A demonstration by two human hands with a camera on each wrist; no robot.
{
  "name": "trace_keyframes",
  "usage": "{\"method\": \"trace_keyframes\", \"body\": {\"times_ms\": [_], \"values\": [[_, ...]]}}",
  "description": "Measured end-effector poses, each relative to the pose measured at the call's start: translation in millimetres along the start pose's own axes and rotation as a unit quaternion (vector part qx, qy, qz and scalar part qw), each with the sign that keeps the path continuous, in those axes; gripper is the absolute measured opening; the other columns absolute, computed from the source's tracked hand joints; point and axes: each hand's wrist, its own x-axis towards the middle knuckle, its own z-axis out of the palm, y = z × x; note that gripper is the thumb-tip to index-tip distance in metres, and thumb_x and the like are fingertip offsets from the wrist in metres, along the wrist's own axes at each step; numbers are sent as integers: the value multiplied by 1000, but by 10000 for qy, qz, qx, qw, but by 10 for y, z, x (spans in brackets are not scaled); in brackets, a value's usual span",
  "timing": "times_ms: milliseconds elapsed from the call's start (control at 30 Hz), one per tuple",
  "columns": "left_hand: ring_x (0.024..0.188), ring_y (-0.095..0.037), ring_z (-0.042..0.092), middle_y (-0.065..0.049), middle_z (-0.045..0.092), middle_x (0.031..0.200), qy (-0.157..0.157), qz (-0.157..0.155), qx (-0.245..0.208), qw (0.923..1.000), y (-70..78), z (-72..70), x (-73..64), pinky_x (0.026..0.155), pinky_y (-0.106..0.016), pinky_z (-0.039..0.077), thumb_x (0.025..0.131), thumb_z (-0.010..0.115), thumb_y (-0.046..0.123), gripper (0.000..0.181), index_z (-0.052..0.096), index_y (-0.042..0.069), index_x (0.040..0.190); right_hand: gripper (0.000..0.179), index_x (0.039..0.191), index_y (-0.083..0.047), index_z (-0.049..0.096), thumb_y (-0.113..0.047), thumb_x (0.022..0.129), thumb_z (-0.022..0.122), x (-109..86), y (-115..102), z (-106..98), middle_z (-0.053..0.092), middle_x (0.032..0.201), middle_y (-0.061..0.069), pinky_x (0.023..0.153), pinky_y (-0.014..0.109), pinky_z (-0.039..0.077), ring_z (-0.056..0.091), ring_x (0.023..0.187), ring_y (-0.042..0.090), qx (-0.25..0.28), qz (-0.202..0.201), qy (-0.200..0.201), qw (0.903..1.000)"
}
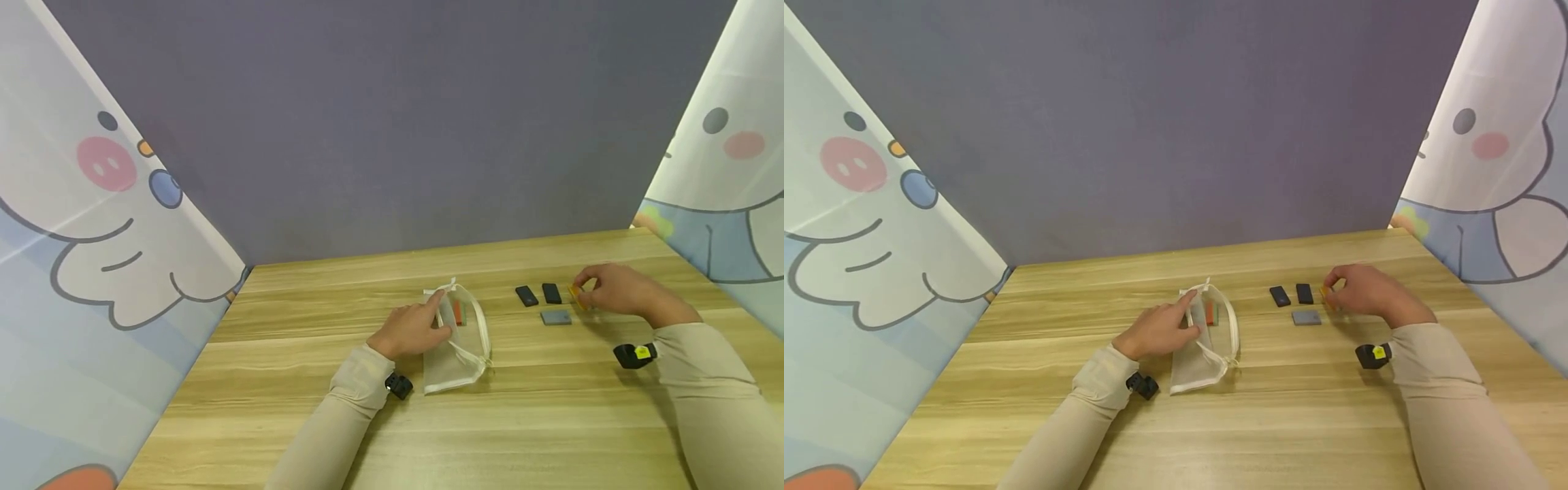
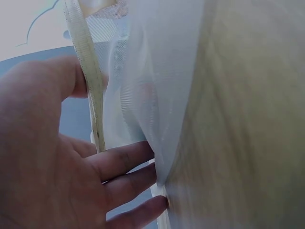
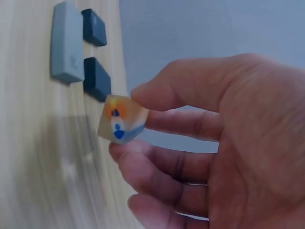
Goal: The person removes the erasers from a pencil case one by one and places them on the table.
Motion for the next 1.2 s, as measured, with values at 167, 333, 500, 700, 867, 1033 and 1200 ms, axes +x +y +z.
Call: {"method": "trace_keyframes", "body": {"times_ms": [167,333,500,700,867,1033,1200], "values": [[41,-7,27,9,43,51,20,-137,-62,9999,-5,-8,2,42,-27,23,95,46,44,82,14,13,163,35,114,4,65,-16,86,68,2,44,7,68,92,4,63,37,44,54,73,20,23,104,-194,9998],[41,-7,25,9,41,51,5,-223,-119,9997,-13,-16,2,42,-27,23,93,46,42,82,13,11,162,35,114,3,65,-16,85,67,-1,51,15,66,92,5,65,37,44,54,73,21,-53,115,-278,9995],[44,-8,28,7,45,57,-138,-301,-418,9986,-1,-26,-2,44,-28,25,95,45,39,81,8,13,163,34,111,4,66,-16,83,67,-1,52,29,66,93,7,66,37,43,53,73,21,-115,91,-295,9995],[52,-12,41,-2,62,80,-195,-377,-721,9965,4,-34,-11,52,-31,37,99,45,39,78,8,14,163,33,110,6,65,-14,84,67,-14,54,38,63,89,6,65,37,41,51,71,20,-117,79,-361,9992],[97,-15,64,-7,58,140,-328,-378,-985,9939,7,-61,-26,83,-34,49,102,41,40,76,1,16,163,35,111,7,63,-15,84,66,-20,42,32,63,85,4,64,36,41,51,69,19,-87,110,-392,9991],[126,-17,53,-7,44,153,-402,-427,-1140,9917,2,-71,-29,101,-36,43,103,40,37,75,-4,19,162,34,112,8,63,-17,89,66,-19,44,20,66,87,6,65,38,45,56,71,19,-151,101,-425,9989],[121,-17,56,-6,47,151,-369,-485,-1129,9917,-5,-61,-26,97,-36,44,103,40,36,76,-5,19,162,34,110,6,66,-23,94,66,-14,42,17,68,102,22,72,49,50,62,83,28,-474,59,-212,9986]]}}
